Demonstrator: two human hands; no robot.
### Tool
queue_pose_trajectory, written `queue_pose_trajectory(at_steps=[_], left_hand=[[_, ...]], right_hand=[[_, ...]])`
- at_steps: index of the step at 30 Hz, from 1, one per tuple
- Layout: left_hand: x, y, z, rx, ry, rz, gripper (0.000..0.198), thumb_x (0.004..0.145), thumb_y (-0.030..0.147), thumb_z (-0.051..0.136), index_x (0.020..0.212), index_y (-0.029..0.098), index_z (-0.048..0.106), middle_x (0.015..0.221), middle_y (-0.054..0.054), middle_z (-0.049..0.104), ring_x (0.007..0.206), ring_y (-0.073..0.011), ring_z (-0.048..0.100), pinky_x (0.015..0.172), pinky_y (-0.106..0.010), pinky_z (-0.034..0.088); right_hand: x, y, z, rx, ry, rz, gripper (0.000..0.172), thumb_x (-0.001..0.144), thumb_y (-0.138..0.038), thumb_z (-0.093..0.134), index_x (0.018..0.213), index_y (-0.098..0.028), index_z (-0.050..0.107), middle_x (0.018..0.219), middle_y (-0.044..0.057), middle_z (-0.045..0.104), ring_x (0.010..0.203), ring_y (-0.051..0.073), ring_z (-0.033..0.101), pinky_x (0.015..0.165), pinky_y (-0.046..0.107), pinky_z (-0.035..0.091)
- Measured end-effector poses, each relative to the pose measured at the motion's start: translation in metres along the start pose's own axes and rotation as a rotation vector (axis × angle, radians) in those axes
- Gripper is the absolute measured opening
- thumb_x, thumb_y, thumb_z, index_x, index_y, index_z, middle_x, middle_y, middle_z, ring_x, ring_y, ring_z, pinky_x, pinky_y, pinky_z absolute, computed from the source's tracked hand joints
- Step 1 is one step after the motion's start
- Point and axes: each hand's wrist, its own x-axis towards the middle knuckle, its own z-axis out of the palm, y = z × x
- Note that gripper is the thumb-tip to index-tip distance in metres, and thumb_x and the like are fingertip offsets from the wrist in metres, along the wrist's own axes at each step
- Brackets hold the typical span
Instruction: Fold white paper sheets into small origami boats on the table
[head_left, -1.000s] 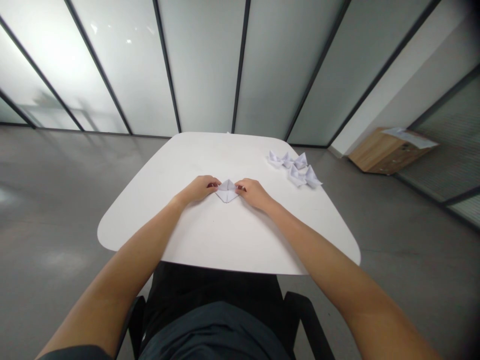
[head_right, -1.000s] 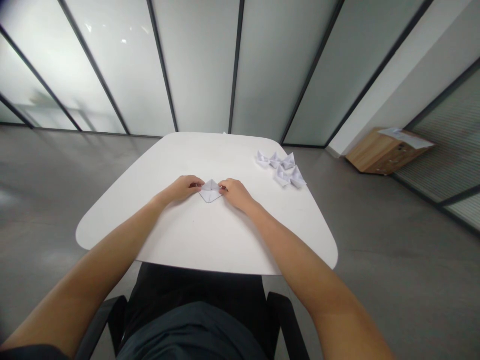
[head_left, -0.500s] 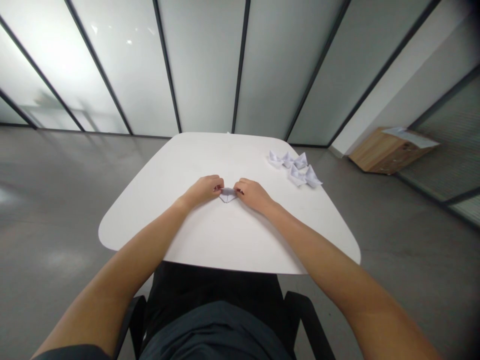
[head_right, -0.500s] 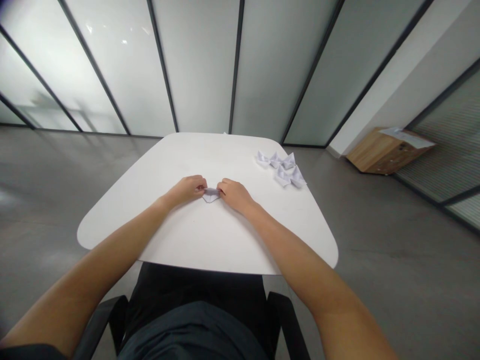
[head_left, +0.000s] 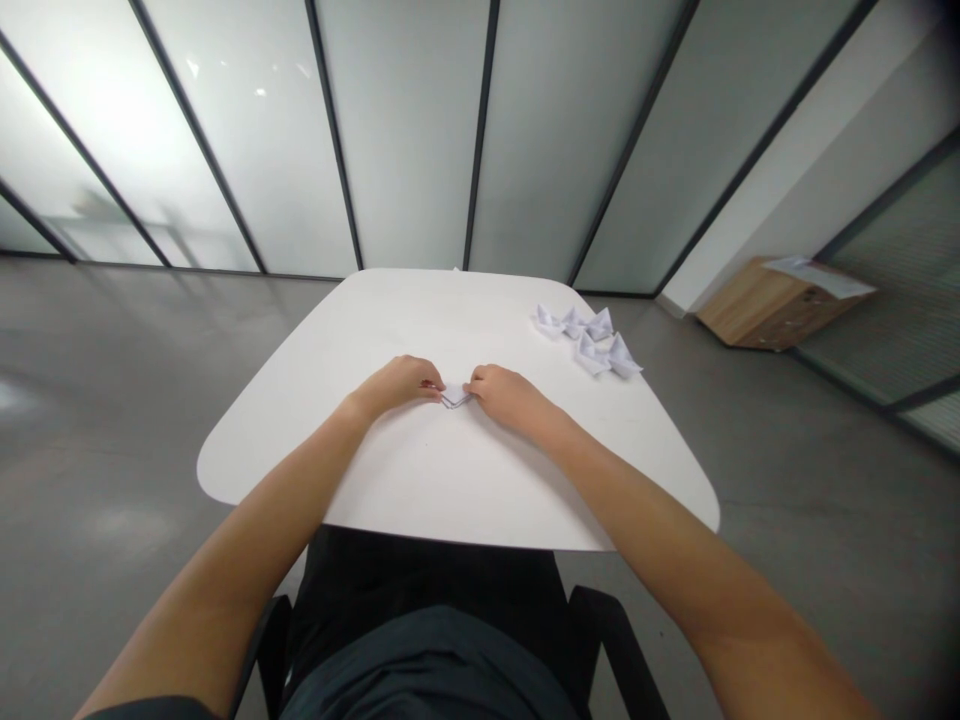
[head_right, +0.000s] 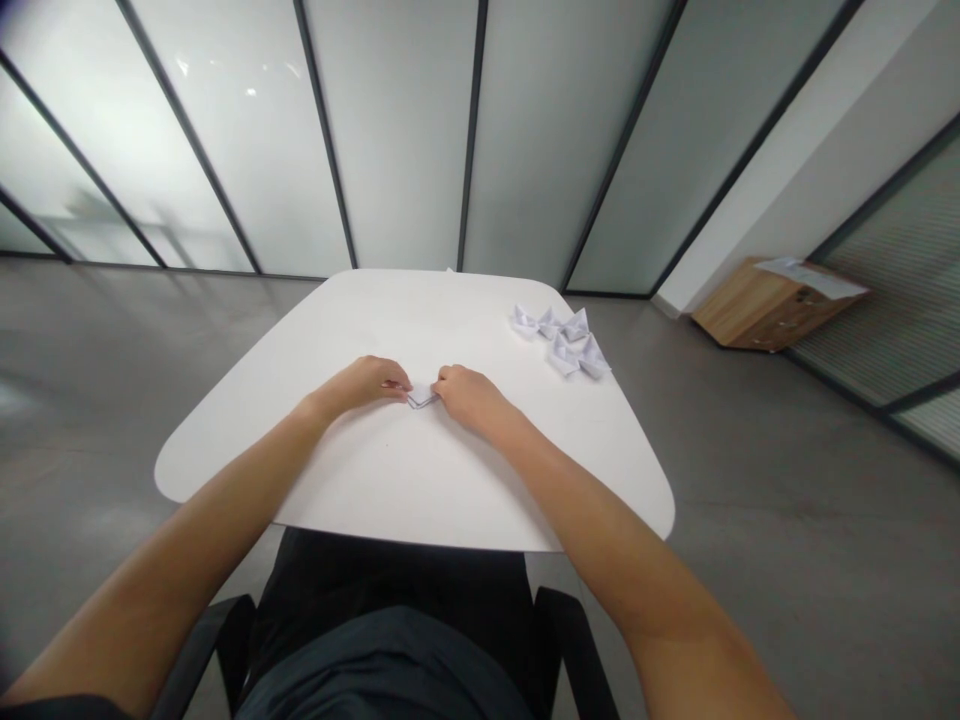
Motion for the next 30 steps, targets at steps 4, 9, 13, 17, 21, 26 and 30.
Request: queue_pose_trajectory(at_steps=[4, 9, 13, 17, 21, 26, 30], left_hand=[[0.001, -0.002, -0.001, -0.003, -0.025, -0.004, 0.015, 0.091, 0.027, 0.074, 0.103, 0.023, 0.082, 0.111, -0.004, 0.082, 0.101, -0.0201, 0.075, 0.091, -0.028, 0.051], [0.003, -0.001, 0.002, 0.034, -0.026, 0.063, 0.015, 0.094, 0.028, 0.071, 0.100, 0.022, 0.083, 0.111, -0.006, 0.082, 0.102, -0.0205, 0.075, 0.095, -0.030, 0.052], [0.002, 0.002, 0.002, 0.048, -0.010, 0.083, 0.016, 0.095, 0.026, 0.068, 0.098, 0.022, 0.083, 0.111, -0.007, 0.082, 0.101, -0.0206, 0.075, 0.096, -0.031, 0.052], [-0.002, 0.012, -0.002, 0.087, -0.019, 0.071, 0.021, 0.096, 0.023, 0.064, 0.106, 0.024, 0.082, 0.111, -0.006, 0.081, 0.101, -0.0202, 0.074, 0.092, -0.030, 0.052], [-0.006, 0.029, -0.005, 0.172, -0.042, 0.091, 0.031, 0.098, 0.021, 0.058, 0.117, 0.028, 0.081, 0.113, -0.006, 0.080, 0.097, -0.0206, 0.074, 0.086, -0.030, 0.051], [-0.003, 0.046, -0.002, 0.250, -0.064, -0.014, 0.022, 0.096, 0.031, 0.067, 0.107, 0.021, 0.083, 0.112, -0.011, 0.078, 0.094, -0.0253, 0.073, 0.084, -0.034, 0.052], [0.000, 0.047, 0.003, 0.226, -0.071, -0.044, 0.016, 0.095, 0.031, 0.071, 0.099, 0.020, 0.082, 0.113, -0.012, 0.078, 0.096, -0.0260, 0.073, 0.085, -0.034, 0.052]], right_hand=[[-0.004, -0.004, -0.005, -0.071, -0.023, -0.038, 0.031, 0.101, -0.012, 0.055, 0.119, -0.016, 0.080, 0.120, 0.017, 0.072, 0.110, 0.030, 0.065, 0.083, 0.035, 0.048], [-0.001, 0.003, 0.001, 0.010, 0.025, -0.067, 0.022, 0.104, -0.026, 0.062, 0.105, -0.019, 0.082, 0.112, 0.016, 0.074, 0.107, 0.029, 0.065, 0.086, 0.035, 0.048], [0.003, 0.007, 0.007, 0.001, 0.029, -0.081, 0.019, 0.102, -0.028, 0.067, 0.098, -0.019, 0.083, 0.109, 0.015, 0.075, 0.104, 0.028, 0.066, 0.087, 0.034, 0.046], [0.001, 0.005, 0.007, 0.017, 0.038, -0.060, 0.023, 0.105, -0.030, 0.062, 0.112, -0.025, 0.083, 0.112, 0.012, 0.077, 0.100, 0.026, 0.067, 0.082, 0.032, 0.044], [-0.003, 0.000, 0.004, -0.022, 0.034, -0.114, 0.033, 0.106, -0.020, 0.055, 0.128, -0.030, 0.079, 0.121, 0.009, 0.077, 0.103, 0.025, 0.067, 0.083, 0.032, 0.043], [-0.002, -0.011, 0.002, -0.035, 0.015, -0.106, 0.033, 0.106, -0.017, 0.052, 0.120, -0.021, 0.082, 0.118, 0.014, 0.077, 0.107, 0.028, 0.066, 0.088, 0.035, 0.046], [0.001, -0.013, 0.006, -0.021, 0.010, -0.128, 0.036, 0.105, -0.014, 0.049, 0.118, -0.018, 0.082, 0.121, 0.016, 0.076, 0.109, 0.029, 0.066, 0.091, 0.038, 0.048]])
